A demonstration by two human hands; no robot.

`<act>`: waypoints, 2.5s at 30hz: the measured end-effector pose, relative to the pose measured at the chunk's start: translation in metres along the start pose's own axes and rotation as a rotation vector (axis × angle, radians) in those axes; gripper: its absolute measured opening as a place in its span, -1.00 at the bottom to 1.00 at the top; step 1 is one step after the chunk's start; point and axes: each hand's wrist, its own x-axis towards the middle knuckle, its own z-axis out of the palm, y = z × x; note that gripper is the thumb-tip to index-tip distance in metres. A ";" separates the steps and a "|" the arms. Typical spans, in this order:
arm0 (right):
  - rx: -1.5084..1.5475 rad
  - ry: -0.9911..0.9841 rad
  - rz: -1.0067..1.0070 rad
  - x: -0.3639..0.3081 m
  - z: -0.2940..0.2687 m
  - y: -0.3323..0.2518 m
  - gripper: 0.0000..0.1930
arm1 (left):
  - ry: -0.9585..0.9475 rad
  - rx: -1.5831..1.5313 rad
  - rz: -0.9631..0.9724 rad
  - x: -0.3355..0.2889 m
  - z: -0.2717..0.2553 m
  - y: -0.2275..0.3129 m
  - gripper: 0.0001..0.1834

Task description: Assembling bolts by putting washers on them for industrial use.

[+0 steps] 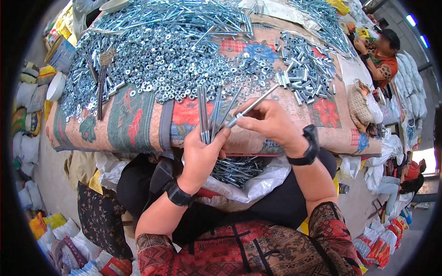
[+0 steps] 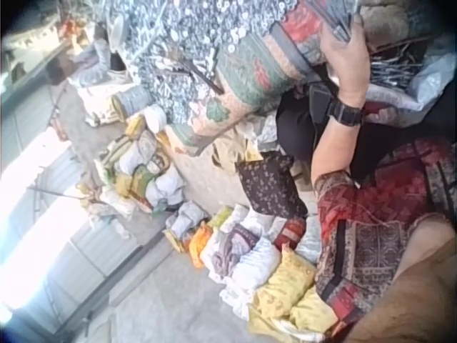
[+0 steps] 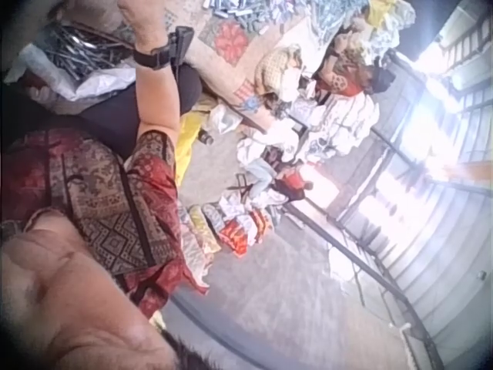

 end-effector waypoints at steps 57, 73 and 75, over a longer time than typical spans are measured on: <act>-1.089 0.551 -0.121 0.009 -0.070 0.045 -0.82 | -0.100 -0.458 -0.272 0.018 -0.018 -0.005 -0.83; -0.454 0.379 -0.156 0.018 -0.043 0.025 -0.90 | -0.123 -0.373 -0.284 0.016 -0.018 -0.002 -0.82; 0.062 0.285 -0.069 0.015 -0.037 0.016 -0.83 | -0.127 -0.347 -0.293 0.015 -0.016 -0.005 -0.82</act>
